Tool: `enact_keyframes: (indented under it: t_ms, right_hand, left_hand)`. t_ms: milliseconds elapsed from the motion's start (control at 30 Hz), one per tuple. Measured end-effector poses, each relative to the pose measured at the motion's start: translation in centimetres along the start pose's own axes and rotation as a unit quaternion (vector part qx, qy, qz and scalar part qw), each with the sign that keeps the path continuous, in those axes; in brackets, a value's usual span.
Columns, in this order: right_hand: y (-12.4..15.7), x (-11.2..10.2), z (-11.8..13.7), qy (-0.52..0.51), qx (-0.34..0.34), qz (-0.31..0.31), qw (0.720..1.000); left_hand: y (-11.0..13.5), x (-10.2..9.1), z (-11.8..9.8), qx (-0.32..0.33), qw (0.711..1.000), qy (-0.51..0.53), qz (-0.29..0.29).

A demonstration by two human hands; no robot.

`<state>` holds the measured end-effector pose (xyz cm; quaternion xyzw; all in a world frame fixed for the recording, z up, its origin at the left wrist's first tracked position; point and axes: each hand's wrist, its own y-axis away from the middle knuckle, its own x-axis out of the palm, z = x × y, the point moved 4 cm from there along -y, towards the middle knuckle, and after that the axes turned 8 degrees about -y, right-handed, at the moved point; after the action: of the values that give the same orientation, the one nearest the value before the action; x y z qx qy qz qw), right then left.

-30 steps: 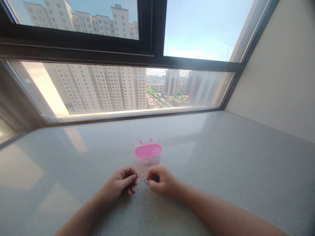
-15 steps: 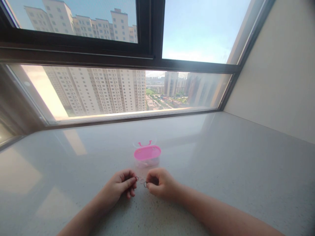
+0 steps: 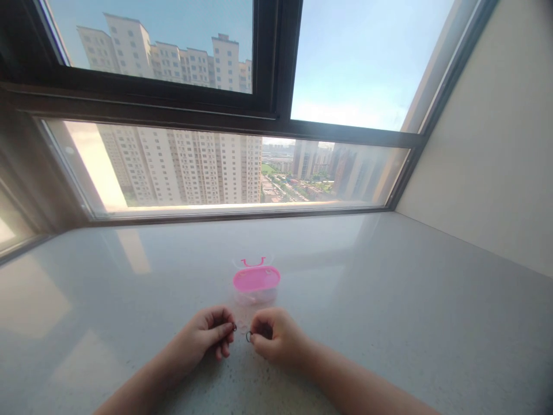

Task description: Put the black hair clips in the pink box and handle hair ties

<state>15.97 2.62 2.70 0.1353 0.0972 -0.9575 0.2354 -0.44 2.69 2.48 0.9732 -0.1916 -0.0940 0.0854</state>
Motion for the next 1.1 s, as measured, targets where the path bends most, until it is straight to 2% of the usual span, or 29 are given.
enact_keyframes:
  t_ms: [267,467,667,1100]
  right_hand:
    - [-0.15,0.03,-0.52,-0.013,0.025,0.008,1.0]
    - [-0.27,0.11,-0.64,-0.038,0.018,0.009,0.999]
    - [-0.34,0.06,-0.86,-0.072,0.038,0.013,0.997]
    - [-0.35,-0.01,-0.73,-0.083,0.04,0.017,0.996]
  left_hand:
    - [-0.02,-0.17,0.17,0.0,1.0,0.001,0.001]
    - [-0.01,-0.25,0.11,0.0,1.0,-0.002,-0.009]
    - [-0.11,-0.33,0.32,0.006,1.0,-0.009,-0.003]
    - [-0.49,-0.33,0.75,0.016,1.0,-0.018,0.005]
